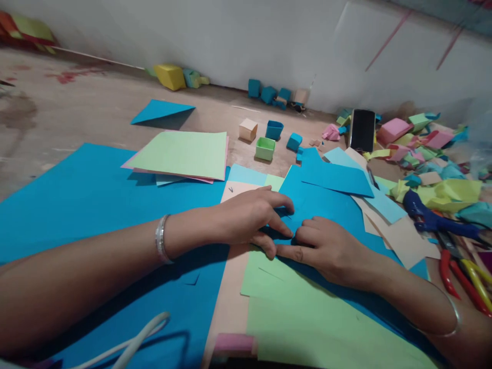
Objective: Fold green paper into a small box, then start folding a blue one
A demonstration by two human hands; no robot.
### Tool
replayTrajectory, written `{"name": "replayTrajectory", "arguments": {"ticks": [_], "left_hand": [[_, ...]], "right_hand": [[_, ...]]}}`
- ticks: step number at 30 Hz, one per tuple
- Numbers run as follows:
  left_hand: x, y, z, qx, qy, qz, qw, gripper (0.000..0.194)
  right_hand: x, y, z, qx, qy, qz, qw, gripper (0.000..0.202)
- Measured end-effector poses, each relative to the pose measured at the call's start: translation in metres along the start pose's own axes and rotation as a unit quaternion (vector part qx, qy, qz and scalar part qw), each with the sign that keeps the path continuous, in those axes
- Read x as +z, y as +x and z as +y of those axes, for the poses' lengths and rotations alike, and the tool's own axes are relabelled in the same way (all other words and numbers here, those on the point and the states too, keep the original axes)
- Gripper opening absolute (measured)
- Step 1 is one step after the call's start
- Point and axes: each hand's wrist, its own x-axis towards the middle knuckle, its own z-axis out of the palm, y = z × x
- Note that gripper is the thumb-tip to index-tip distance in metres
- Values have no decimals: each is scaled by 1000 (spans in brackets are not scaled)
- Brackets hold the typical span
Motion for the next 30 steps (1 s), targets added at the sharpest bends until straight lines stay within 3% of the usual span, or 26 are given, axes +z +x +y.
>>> {"name": "replayTrajectory", "arguments": {"ticks": [3,7,10,14,16,19,22,25,27,30], "left_hand": [[-4,-3,1,3,-7,0,1000,34],[-12,-5,9,-2,-18,-10,1000,29],[-16,-3,18,-2,-38,-6,999,41],[-9,1,26,-56,-37,85,994,31],[-1,2,28,-102,-19,112,988,24],[8,2,28,-93,9,69,993,19],[12,1,24,-72,36,45,996,17],[10,-2,17,-122,56,77,988,19],[10,-4,12,-135,64,90,985,23],[11,-5,9,-116,63,89,987,27]], "right_hand": [[-8,-7,9,32,23,61,997,37],[-18,-21,33,187,21,140,972,35],[-18,-27,47,258,19,136,956,33],[-15,-29,51,275,13,105,955,33],[-14,-30,50,278,11,89,956,34],[-16,-33,51,267,4,55,962,36],[-20,-37,54,209,6,1,978,42],[-24,-39,55,149,3,-43,988,52],[-25,-38,52,130,-1,-35,991,53],[-22,-33,46,81,12,14,997,37]]}}
